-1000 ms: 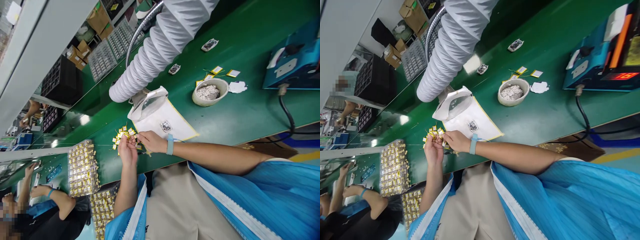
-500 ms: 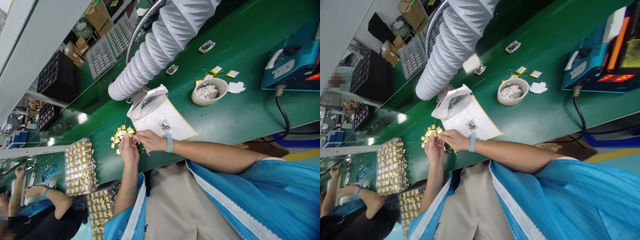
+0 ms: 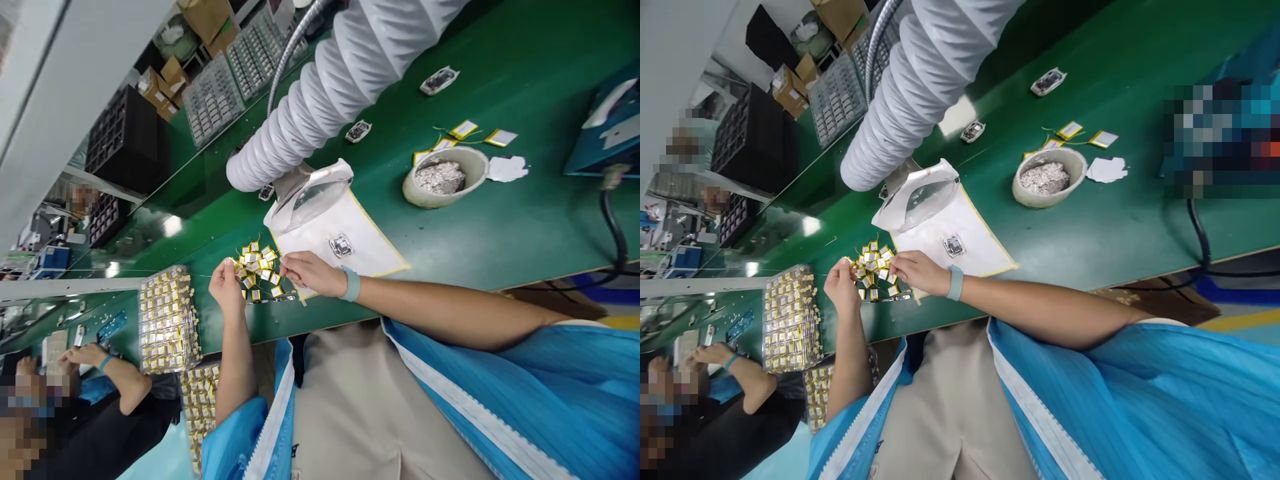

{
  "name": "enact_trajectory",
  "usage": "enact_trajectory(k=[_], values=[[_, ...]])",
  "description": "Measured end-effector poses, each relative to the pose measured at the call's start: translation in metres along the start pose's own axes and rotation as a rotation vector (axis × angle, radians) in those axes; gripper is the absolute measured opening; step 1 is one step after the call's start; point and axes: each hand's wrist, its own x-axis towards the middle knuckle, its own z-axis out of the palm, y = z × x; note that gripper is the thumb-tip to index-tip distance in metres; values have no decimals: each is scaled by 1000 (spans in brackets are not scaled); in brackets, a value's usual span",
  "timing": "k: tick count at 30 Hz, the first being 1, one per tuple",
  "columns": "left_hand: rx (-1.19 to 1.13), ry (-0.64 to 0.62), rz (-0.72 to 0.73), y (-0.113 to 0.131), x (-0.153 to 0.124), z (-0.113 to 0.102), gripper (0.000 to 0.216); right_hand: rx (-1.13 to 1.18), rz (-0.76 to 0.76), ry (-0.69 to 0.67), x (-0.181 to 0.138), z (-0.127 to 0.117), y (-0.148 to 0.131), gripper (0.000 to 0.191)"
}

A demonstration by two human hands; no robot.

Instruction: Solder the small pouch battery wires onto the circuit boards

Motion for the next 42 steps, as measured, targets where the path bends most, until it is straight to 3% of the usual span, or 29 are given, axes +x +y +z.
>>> enact_trajectory(k=[2, 4, 8, 10, 12, 15, 18, 21, 27, 34, 38, 42], values=[[95, -6, 49, 3, -5, -9, 42, 82, 45, 29, 5, -5, -2, 37], [215, -113, 175, 10, -18, -16, 35, 148, 82, 60, 9, -11, -4, 34], [462, -746, 461, 23, -53, -22, 16, 208, 121, 91, 14, -20, -11, 28], [559, -876, 502, 25, -64, -22, 18, 199, 119, 92, 14, -20, -14, 24], [672, -839, 494, 24, -67, -21, 20, 166, 104, 88, 12, -19, -16, 20], [715, -777, 341, 20, -59, -21, 13, 71, 67, 82, 10, -16, -17, 20], [629, -778, 211, 16, -52, -21, 14, -90, 11, 86, 7, -16, -17, 23], [522, -753, 160, 15, -52, -23, 21, -289, -52, 91, 5, -17, -18, 42], [198, -529, 53, 21, -55, -33, 46, -558, -52, -47, -2, -13, -12, 64], [17, -508, -60, 19, -55, -23, 44, -592, -34, -230, -4, -5, -2, 60], [-35, -479, -84, 4, -43, -15, 47, -563, -50, -185, -2, -2, -1, 53], [-17, -343, -17, -9, -25, -15, 52, -482, -39, -97, -7, -3, 0, 55]])
